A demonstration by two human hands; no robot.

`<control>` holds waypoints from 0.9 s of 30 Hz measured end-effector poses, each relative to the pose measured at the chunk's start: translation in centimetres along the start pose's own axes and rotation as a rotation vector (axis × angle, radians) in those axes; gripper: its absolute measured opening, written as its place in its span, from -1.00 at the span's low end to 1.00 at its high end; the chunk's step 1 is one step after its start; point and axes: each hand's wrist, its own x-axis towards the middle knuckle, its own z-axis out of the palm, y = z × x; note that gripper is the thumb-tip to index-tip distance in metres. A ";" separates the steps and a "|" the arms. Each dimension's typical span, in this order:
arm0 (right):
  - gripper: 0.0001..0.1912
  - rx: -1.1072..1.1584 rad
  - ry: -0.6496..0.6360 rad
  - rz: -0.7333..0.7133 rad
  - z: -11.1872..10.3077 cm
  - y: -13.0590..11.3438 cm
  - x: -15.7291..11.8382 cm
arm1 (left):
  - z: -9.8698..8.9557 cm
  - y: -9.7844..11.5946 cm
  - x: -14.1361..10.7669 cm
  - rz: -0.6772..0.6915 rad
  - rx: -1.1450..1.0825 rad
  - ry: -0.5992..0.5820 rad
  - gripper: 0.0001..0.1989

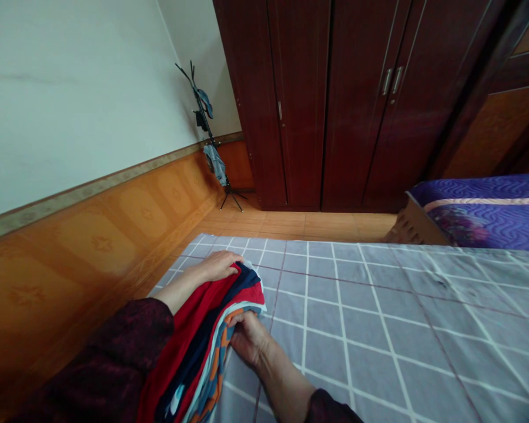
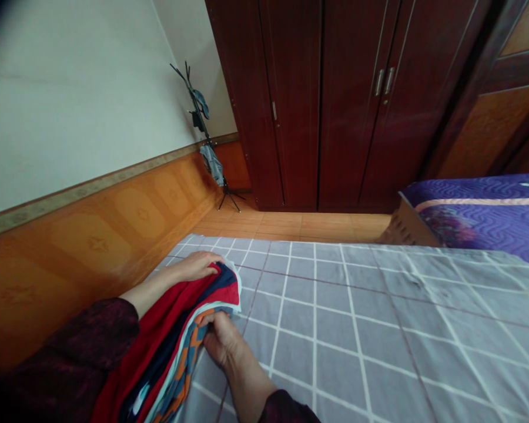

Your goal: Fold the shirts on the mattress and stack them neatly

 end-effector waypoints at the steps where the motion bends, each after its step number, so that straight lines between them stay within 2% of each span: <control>1: -0.75 0.002 -0.001 0.003 0.0 0.0 0.1 | 0.2 -0.1 0.0 0.002 0.001 0.000 -0.79; 10: -0.78 0.018 -0.007 -0.001 0.1 0.0 0.0 | 0.3 0.1 -1.2 -0.025 0.001 0.128 -0.90; 16: -0.75 0.019 0.000 -0.001 0.1 -0.1 0.0 | -0.8 1.3 -2.7 -0.005 0.008 0.197 -0.89; 19: -0.78 0.010 0.001 -0.001 0.1 -0.1 0.0 | -1.8 2.3 -4.0 0.033 -0.083 0.189 -0.89; 21: -0.78 0.005 0.002 -0.004 0.1 -0.1 0.0 | -2.5 2.8 -5.1 -0.003 -0.143 0.163 -0.87; 24: -0.78 -0.006 -0.007 -0.007 0.2 -0.1 -0.1 | -3.4 2.9 -6.9 -0.075 -0.108 0.111 -0.87; 27: -0.81 -0.021 -0.020 -0.008 0.1 -0.1 -0.1 | -3.5 2.3 -8.6 -0.074 -0.050 0.072 -0.85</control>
